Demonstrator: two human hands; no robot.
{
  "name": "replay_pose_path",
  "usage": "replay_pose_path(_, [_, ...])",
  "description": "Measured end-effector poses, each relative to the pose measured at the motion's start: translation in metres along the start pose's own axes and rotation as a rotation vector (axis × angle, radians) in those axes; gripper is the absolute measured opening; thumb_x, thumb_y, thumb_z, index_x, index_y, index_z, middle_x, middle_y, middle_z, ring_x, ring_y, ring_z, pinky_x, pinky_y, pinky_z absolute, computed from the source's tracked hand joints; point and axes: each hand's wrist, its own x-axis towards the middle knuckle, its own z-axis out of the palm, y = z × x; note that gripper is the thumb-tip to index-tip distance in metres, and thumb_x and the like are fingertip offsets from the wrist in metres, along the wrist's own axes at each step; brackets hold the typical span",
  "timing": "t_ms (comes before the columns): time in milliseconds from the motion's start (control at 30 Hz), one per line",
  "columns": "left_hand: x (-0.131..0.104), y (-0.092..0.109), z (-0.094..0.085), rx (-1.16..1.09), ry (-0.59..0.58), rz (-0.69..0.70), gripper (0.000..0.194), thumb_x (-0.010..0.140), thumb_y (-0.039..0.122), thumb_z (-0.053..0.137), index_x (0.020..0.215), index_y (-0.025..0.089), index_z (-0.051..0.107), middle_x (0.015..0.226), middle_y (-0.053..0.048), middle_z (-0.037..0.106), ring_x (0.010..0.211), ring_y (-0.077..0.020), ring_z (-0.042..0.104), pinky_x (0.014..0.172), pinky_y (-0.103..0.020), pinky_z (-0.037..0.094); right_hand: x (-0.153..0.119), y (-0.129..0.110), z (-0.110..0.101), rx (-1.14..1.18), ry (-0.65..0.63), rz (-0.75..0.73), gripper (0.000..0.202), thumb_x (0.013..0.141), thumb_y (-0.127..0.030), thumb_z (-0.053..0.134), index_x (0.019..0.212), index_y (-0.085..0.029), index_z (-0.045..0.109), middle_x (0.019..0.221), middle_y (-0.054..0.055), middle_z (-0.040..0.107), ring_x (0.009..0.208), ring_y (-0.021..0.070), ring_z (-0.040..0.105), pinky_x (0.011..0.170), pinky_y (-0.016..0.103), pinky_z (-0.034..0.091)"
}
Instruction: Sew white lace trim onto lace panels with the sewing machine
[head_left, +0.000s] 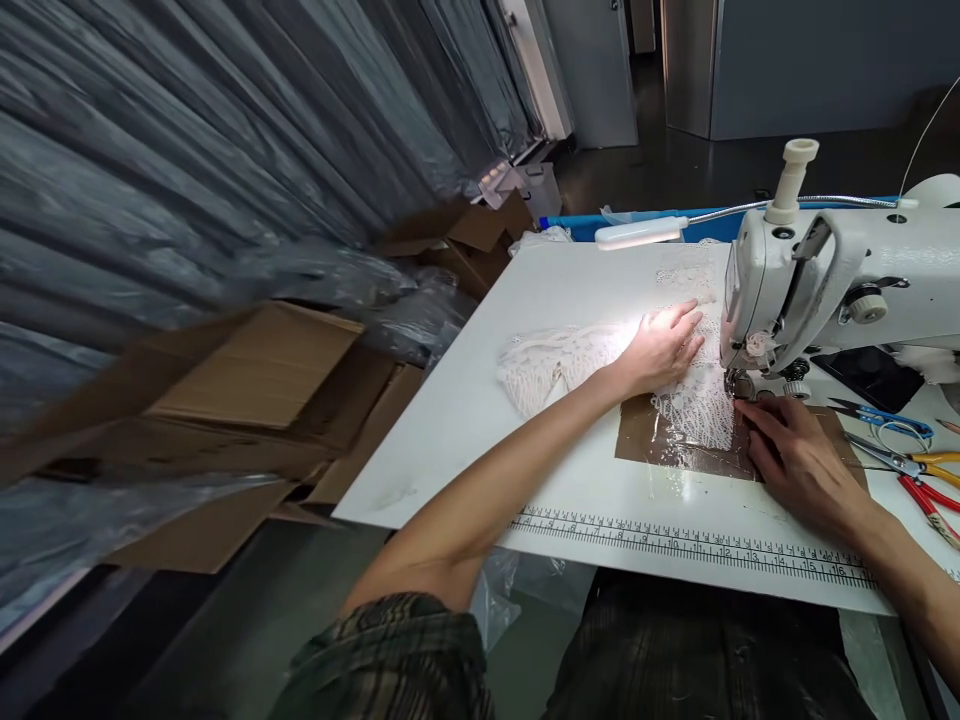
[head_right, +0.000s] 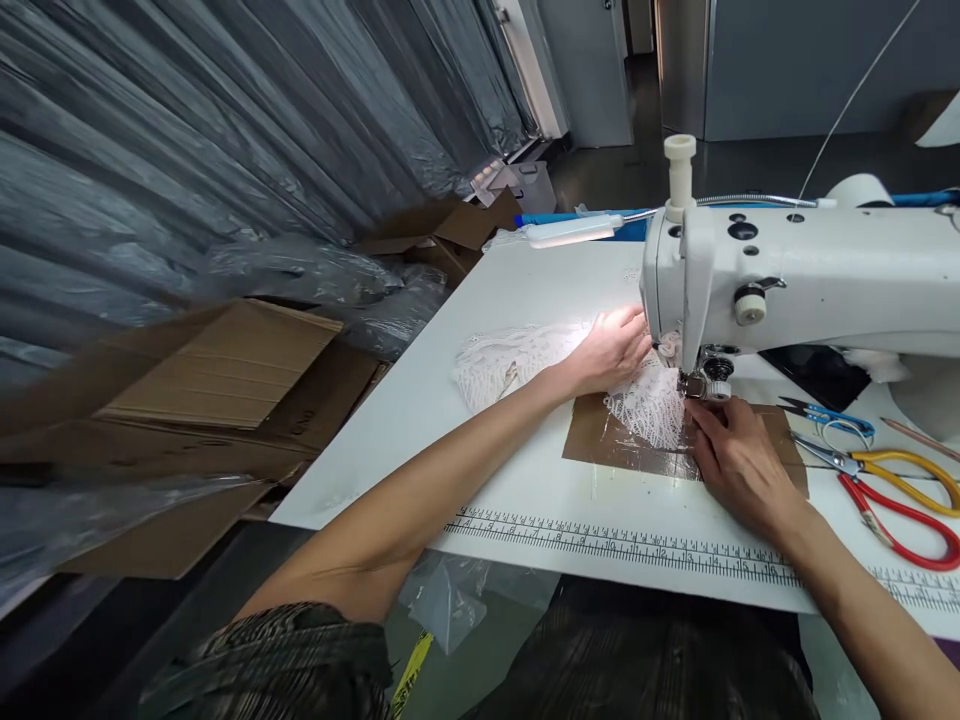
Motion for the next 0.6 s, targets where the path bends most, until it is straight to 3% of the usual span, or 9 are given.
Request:
replay_pose_path(100, [-0.019, 0.014, -0.006, -0.105, 0.040, 0.071, 0.033, 0.105, 0.028, 0.036, 0.120, 0.009, 0.058, 0.122, -0.018, 0.064, 0.097, -0.0208, 0.066, 0.077, -0.036, 0.055, 0.001, 0.000, -0.001, 0.036, 0.030, 0.038, 0.038, 0.100, -0.029, 0.040, 0.130, -0.021, 0.061, 0.107, 0.014, 0.060, 0.097, 0.0276, 0.063, 0.084, 0.046, 0.058])
replay_pose_path(267, [-0.044, 0.034, -0.008, -0.356, 0.007, 0.296, 0.027, 0.102, 0.034, 0.051, 0.099, 0.013, 0.068, 0.096, -0.008, 0.071, 0.087, -0.0178, 0.066, 0.075, -0.032, 0.055, 0.003, -0.002, -0.004, 0.054, 0.054, 0.046, 0.036, 0.099, -0.029, 0.042, 0.126, -0.018, 0.064, 0.105, 0.014, 0.062, 0.097, 0.0271, 0.065, 0.084, 0.043, 0.060])
replay_pose_path(433, [-0.050, 0.043, -0.010, -0.372, -0.094, 0.244, 0.025, 0.100, 0.035, 0.058, 0.088, 0.015, 0.069, 0.095, -0.007, 0.069, 0.084, -0.0173, 0.063, 0.077, -0.032, 0.053, 0.005, -0.003, -0.007, 0.080, 0.086, 0.083, 0.033, 0.097, -0.029, 0.045, 0.118, -0.019, 0.068, 0.100, 0.011, 0.065, 0.089, 0.0248, 0.067, 0.075, 0.039, 0.061])
replay_pose_path(600, [-0.050, 0.047, -0.008, -0.397, -0.069, 0.195, 0.027, 0.103, 0.031, 0.052, 0.088, 0.015, 0.067, 0.093, -0.006, 0.068, 0.085, -0.0172, 0.062, 0.080, -0.032, 0.051, 0.008, -0.006, -0.012, 0.181, 0.071, 0.032, 0.028, 0.096, -0.026, 0.048, 0.112, -0.020, 0.069, 0.100, 0.010, 0.065, 0.093, 0.0232, 0.067, 0.080, 0.038, 0.059])
